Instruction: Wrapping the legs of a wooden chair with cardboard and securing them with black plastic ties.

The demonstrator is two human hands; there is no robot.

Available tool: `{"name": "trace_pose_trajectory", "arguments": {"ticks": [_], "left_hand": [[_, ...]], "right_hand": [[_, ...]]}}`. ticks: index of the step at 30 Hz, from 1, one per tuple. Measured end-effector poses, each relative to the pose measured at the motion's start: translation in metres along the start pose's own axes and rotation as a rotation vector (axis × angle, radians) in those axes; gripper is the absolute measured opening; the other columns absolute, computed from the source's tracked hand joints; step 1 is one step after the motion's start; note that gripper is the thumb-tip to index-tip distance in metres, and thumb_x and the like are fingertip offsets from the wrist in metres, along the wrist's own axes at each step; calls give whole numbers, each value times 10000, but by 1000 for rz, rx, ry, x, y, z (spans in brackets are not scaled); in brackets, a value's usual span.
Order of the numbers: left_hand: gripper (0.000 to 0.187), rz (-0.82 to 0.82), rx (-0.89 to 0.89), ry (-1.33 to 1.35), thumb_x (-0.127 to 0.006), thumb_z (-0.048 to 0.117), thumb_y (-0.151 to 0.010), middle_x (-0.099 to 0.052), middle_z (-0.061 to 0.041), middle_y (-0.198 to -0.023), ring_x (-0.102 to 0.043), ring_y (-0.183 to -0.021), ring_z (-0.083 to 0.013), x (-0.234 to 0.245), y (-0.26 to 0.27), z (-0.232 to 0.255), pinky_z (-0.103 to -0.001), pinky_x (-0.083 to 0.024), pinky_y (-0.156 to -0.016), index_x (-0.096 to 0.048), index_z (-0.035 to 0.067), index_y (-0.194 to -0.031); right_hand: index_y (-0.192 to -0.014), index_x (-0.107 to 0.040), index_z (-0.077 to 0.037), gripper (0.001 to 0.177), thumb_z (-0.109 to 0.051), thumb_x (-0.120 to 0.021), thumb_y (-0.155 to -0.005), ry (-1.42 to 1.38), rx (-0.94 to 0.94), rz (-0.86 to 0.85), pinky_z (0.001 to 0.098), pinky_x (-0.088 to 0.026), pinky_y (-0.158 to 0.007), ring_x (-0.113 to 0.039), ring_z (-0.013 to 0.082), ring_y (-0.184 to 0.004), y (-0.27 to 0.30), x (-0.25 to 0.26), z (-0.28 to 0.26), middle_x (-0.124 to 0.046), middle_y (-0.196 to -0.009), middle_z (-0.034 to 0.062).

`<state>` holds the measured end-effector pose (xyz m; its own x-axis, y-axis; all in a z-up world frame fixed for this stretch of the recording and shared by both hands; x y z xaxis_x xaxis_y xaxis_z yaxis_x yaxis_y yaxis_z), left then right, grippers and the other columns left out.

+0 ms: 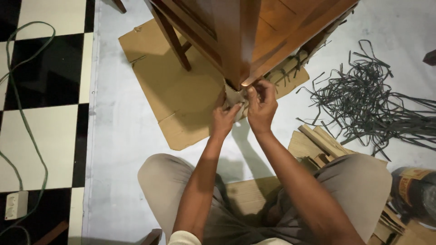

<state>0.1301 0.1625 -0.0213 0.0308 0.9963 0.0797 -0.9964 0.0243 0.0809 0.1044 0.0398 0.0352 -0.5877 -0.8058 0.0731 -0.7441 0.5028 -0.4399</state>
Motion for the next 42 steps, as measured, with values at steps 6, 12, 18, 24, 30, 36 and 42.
{"name": "trace_pose_trajectory", "arguments": {"ticks": [6, 12, 18, 24, 30, 36, 42], "left_hand": [[818, -28, -135, -99, -836, 264, -856, -531, -318, -1441, -514, -1331, -497, -5, 4, 4, -590, -497, -1051, -442, -15, -1516], [813, -111, -267, -221, -703, 288, -941, -480, -252, -1507, -510, -1367, -424, 3, 4, 10, -486, -491, -1100, -301, 35, -1601], [961, -171, -326, -307, -591, 115, -854, -402, -297, -1550, -449, -1403, -463, 1, -3, 1, -518, -383, -1175, -60, 54, -1653], [935, -177, -219, -307, -595, 378, -943, -560, -340, -1407, -554, -1292, -505, -11, -2, 22, -555, -433, -1099, -56, 35, -1626], [707, -140, -339, -152, -678, 245, -908, -585, -215, -1311, -579, -1286, -423, -14, -18, -21, -477, -454, -1116, -352, 30, -1497], [883, -196, 46, -329, -744, 456, -845, -739, -245, -1114, -679, -1155, -402, -2, -19, -19, -567, -508, -1004, -367, 57, -1537], [979, 44, -110, -383, -875, 311, -741, -547, -333, -1392, -544, -1312, -478, -12, 3, 17, -557, -474, -1117, -376, -11, -1520]], "right_hand": [[-1169, -645, -42, 187, -169, -677, -1036, 57, 66, -16, 432, -617, -796, -747, 371, -937, 5, 0, -2, -721, -989, 195], [-1304, -593, -29, 472, -239, -803, -936, 96, 134, -80, 441, -648, -784, -731, 390, -992, 12, 0, 4, -696, -1113, 194], [-1321, -585, -4, 477, -131, -815, -923, 178, 168, -42, 381, -669, -714, -732, 358, -951, 14, -3, 13, -667, -1086, 152], [-1232, -589, -11, 472, -313, -789, -929, 383, 207, -76, 440, -649, -625, -746, 355, -806, 11, -6, 11, -697, -967, 161], [-1048, -581, -45, 424, -426, -738, -949, 474, 171, -291, 510, -584, -631, -739, 400, -731, -10, 2, -4, -731, -825, 200], [-1165, -658, -94, 535, -557, -720, -904, 535, -107, -516, 611, -543, -847, -709, 465, -956, -22, 21, -4, -769, -1054, 148], [-1112, -622, 7, 687, -626, -743, -873, 554, -102, -526, 633, -548, -816, -696, 517, -967, -18, 23, -30, -710, -1065, 292]]}}
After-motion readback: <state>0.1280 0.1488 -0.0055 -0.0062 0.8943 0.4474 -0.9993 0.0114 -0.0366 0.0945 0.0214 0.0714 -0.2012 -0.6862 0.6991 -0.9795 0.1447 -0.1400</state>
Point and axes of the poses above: each hand's wrist, its own y-axis away from the middle knuckle, its own x-axis out of the back of the hand, z = x × y, the point moved 1 cm from there along -y, towards the middle knuckle
